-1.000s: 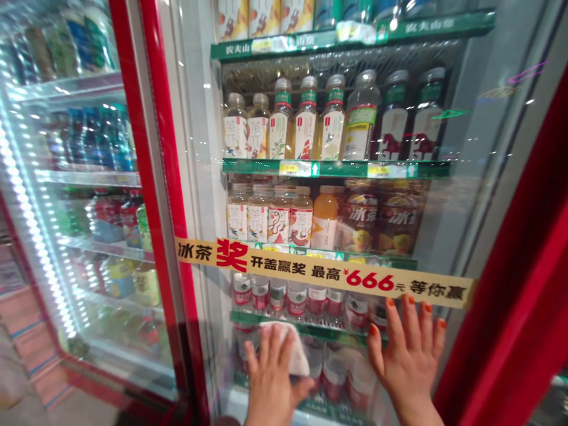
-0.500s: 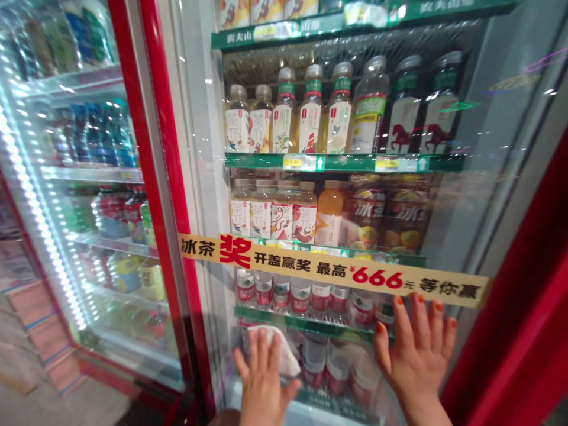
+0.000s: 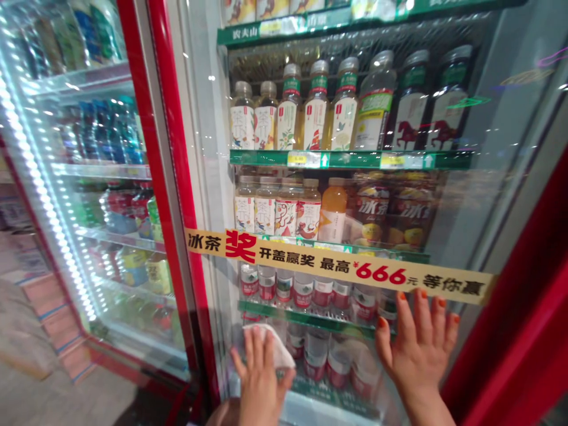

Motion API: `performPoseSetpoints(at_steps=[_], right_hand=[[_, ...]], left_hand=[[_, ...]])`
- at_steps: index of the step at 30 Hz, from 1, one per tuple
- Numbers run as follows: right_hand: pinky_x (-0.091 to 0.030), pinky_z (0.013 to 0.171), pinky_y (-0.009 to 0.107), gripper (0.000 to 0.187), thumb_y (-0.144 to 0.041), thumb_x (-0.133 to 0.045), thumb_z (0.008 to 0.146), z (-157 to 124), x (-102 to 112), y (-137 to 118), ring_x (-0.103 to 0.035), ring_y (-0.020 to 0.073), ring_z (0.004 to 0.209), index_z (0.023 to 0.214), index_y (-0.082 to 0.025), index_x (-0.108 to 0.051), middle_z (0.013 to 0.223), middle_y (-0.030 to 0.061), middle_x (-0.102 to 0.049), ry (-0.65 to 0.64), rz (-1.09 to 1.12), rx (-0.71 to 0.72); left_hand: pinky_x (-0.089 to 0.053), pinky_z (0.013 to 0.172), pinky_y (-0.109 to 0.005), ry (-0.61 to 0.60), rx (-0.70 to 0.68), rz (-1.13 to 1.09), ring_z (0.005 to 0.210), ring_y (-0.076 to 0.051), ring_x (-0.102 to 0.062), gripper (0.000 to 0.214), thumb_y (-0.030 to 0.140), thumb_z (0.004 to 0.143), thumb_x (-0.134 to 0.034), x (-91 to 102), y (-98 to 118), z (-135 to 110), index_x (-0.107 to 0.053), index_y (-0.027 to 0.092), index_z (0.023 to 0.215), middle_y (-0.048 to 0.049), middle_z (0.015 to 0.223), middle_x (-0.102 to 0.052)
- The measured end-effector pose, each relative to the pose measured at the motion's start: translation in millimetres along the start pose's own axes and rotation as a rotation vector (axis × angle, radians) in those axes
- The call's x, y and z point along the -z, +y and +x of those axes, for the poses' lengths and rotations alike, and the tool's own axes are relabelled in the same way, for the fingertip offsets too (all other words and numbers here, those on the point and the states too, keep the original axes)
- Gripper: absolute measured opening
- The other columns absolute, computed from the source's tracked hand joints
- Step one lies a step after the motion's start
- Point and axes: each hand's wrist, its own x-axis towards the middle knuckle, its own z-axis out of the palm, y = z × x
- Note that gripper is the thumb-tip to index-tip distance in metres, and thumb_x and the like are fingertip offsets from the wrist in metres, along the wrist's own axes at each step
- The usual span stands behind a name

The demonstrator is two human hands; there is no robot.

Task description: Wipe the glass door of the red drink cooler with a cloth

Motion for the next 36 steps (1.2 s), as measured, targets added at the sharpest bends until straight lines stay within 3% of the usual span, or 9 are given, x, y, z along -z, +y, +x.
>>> performPoseSetpoints(at_steps=[3, 6, 11, 13, 17, 20, 27, 32, 36], right_hand=[[-0.027, 0.134, 0.074, 0.079, -0.037, -0.06, 0.101, 0, -2, -1, -0.032, 0.0428, 0.167, 0.174, -0.03, -0.033, 0.18, 0.0101, -0.036, 0.011, -0.016, 0.001], [-0.028, 0.133, 0.073, 0.079, -0.036, -0.06, 0.101, 1, -2, -1, -0.033, 0.0424, 0.166, 0.174, -0.03, -0.032, 0.179, 0.0111, -0.037, 0.01, -0.028, 0.015], [-0.026, 0.135, 0.07, 0.078, -0.036, -0.062, 0.102, 3, 1, 0, -0.032, 0.04, 0.167, 0.174, -0.03, -0.032, 0.18, 0.0098, -0.036, 0.002, -0.014, 0.022], [-0.025, 0.136, 0.068, 0.078, -0.036, -0.062, 0.102, 2, 1, 0, -0.031, 0.0395, 0.168, 0.174, -0.03, -0.032, 0.181, 0.0092, -0.035, 0.003, -0.011, 0.023], [-0.025, 0.137, 0.066, 0.079, -0.034, -0.062, 0.101, 2, 0, -1, -0.03, 0.0385, 0.168, 0.175, -0.03, -0.031, 0.181, 0.0084, -0.035, 0.008, -0.025, 0.025], [-0.024, 0.137, 0.067, 0.08, -0.034, -0.061, 0.101, 3, 0, -1, -0.03, 0.038, 0.168, 0.175, -0.029, -0.03, 0.181, 0.0084, -0.035, 0.008, -0.024, 0.033], [-0.023, 0.138, 0.064, 0.079, -0.035, -0.062, 0.103, 5, 2, 0, -0.028, 0.0368, 0.169, 0.175, -0.029, -0.031, 0.182, 0.0065, -0.031, 0.013, -0.007, 0.044], [-0.026, 0.136, 0.068, 0.079, -0.035, -0.062, 0.102, 4, 1, -2, -0.033, 0.0393, 0.167, 0.175, -0.03, -0.031, 0.18, 0.0081, -0.036, 0.019, -0.003, 0.023], [-0.026, 0.136, 0.067, 0.078, -0.035, -0.062, 0.102, 4, 2, -2, -0.033, 0.0388, 0.167, 0.174, -0.031, -0.032, 0.18, 0.0077, -0.036, 0.014, 0.005, 0.021]], left_hand=[[-0.029, 0.13, -0.076, 0.049, 0.344, 0.013, 0.163, -0.044, -0.04, 0.083, 0.046, 0.11, -0.036, 6.5, -31, 39, -0.001, 0.007, 0.175, -0.0375, 0.171, -0.036], [-0.028, 0.129, -0.077, 0.069, 0.38, -0.005, 0.17, -0.044, -0.023, 0.088, 0.042, 0.109, -0.038, -0.6, 5, 43, 0.009, 0.005, 0.174, -0.0391, 0.177, -0.022], [-0.003, 0.139, -0.071, 0.004, -0.181, -0.088, 0.174, -0.042, -0.007, 0.101, 0.069, 0.096, -0.056, -15.1, 71, -26, -0.026, 0.014, 0.174, -0.0234, 0.18, -0.031], [0.001, 0.139, -0.07, 0.022, -0.229, -0.052, 0.174, -0.039, -0.011, 0.091, 0.064, 0.099, -0.055, -12.9, 48, -31, -0.029, 0.02, 0.174, -0.0199, 0.177, -0.039], [-0.026, 0.131, -0.078, 0.051, 0.228, -0.067, 0.17, -0.045, -0.025, 0.085, 0.042, 0.107, -0.046, 0.1, -24, 23, -0.008, 0.013, 0.177, -0.0316, 0.176, -0.033], [-0.033, 0.131, -0.072, 0.067, 0.325, -0.122, 0.17, -0.045, -0.024, 0.09, 0.042, 0.106, -0.046, -0.1, -16, 53, 0.002, 0.009, 0.176, -0.0347, 0.178, -0.024], [-0.008, 0.14, -0.069, 0.03, -0.297, -0.042, 0.175, -0.038, -0.006, 0.093, 0.066, 0.099, -0.055, -14.1, 43, -11, -0.026, 0.022, 0.175, -0.0176, 0.182, -0.029], [-0.022, 0.134, -0.075, 0.092, 0.247, -0.098, 0.173, -0.044, -0.005, 0.087, 0.041, 0.109, -0.045, 20.1, -15, 75, 0.001, 0.011, 0.176, -0.0318, 0.183, -0.005], [-0.014, 0.135, -0.078, 0.126, 0.205, -0.136, 0.173, -0.045, 0.006, 0.084, 0.039, 0.11, -0.043, 36.4, 9, 133, 0.001, 0.012, 0.176, -0.0296, 0.183, 0.005]])
